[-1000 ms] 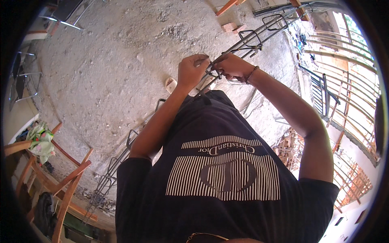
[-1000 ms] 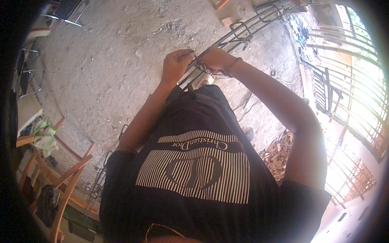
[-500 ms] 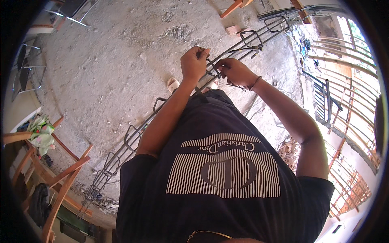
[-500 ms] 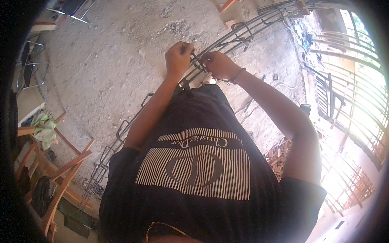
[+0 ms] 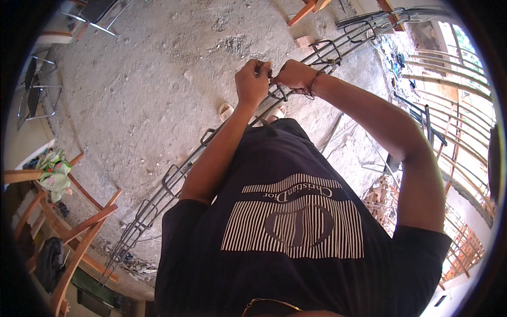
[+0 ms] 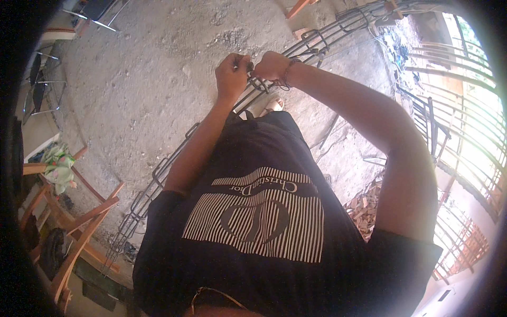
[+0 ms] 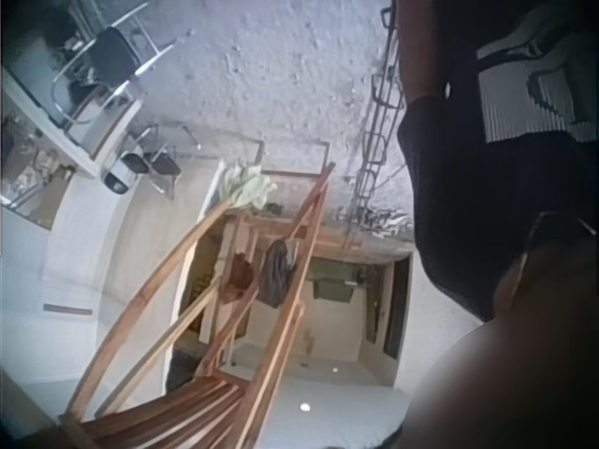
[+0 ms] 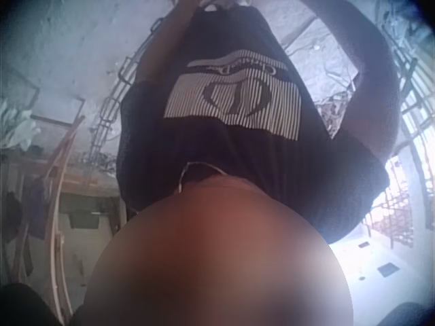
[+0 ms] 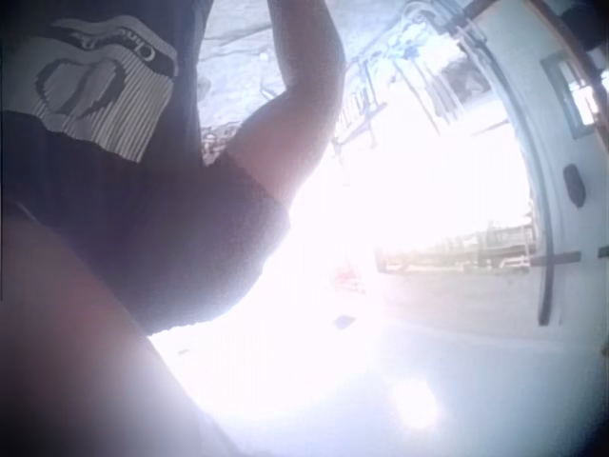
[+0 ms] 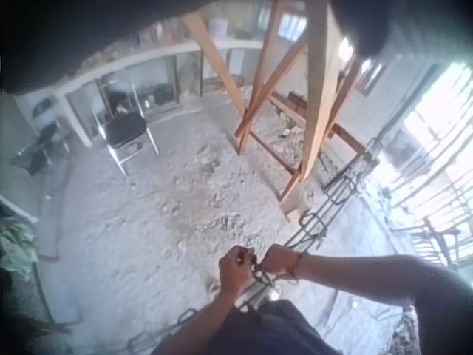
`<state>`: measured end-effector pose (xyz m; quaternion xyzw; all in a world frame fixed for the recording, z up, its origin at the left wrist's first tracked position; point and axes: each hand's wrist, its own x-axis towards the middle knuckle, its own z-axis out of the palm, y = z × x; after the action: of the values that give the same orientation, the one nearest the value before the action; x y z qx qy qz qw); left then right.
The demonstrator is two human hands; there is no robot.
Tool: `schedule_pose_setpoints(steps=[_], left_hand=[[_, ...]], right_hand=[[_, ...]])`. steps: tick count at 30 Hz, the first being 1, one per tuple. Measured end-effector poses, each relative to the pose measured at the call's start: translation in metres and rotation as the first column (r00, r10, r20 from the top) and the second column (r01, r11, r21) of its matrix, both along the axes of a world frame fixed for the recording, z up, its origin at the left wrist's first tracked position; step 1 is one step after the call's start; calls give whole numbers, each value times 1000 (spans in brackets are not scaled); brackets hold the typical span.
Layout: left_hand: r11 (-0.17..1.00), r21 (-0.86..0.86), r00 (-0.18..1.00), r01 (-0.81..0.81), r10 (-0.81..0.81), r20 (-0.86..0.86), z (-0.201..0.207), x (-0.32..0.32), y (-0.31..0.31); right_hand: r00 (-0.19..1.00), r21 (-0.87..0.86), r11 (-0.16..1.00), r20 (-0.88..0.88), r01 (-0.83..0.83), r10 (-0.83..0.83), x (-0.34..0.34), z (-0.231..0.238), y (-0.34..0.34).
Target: The person assembles a rebar cage by hand-tying wire ties around intersecting rebar rods and then tightening them with pliers. The person repeatedly wraps wire, twists it, and uses pliers to secure each joint along the cage.
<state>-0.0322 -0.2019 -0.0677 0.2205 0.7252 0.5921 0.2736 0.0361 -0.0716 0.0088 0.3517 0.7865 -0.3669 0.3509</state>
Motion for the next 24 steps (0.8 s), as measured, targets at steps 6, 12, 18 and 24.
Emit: schedule_pose_setpoints(steps=[6, 12, 18, 24], left_hand=[[999, -42, 999, -15, 18, 52, 4, -2, -7], [1000, -24, 988, -12, 15, 154, 1, -4, -8], [999, 33, 975, 3, -10, 223, -3, -2, -10], [993, 92, 992, -79, 69, 103, 0, -1, -13]], right_hand=[[960, -68, 971, 183, 230, -214, -22, 11, -1], [947, -117, 970, 267, 214, -177, -30, 6, 5], [978, -23, 999, 202, -42, 46, -27, -8, 8], [956, 68, 960, 137, -270, 259, -19, -13, 5]])
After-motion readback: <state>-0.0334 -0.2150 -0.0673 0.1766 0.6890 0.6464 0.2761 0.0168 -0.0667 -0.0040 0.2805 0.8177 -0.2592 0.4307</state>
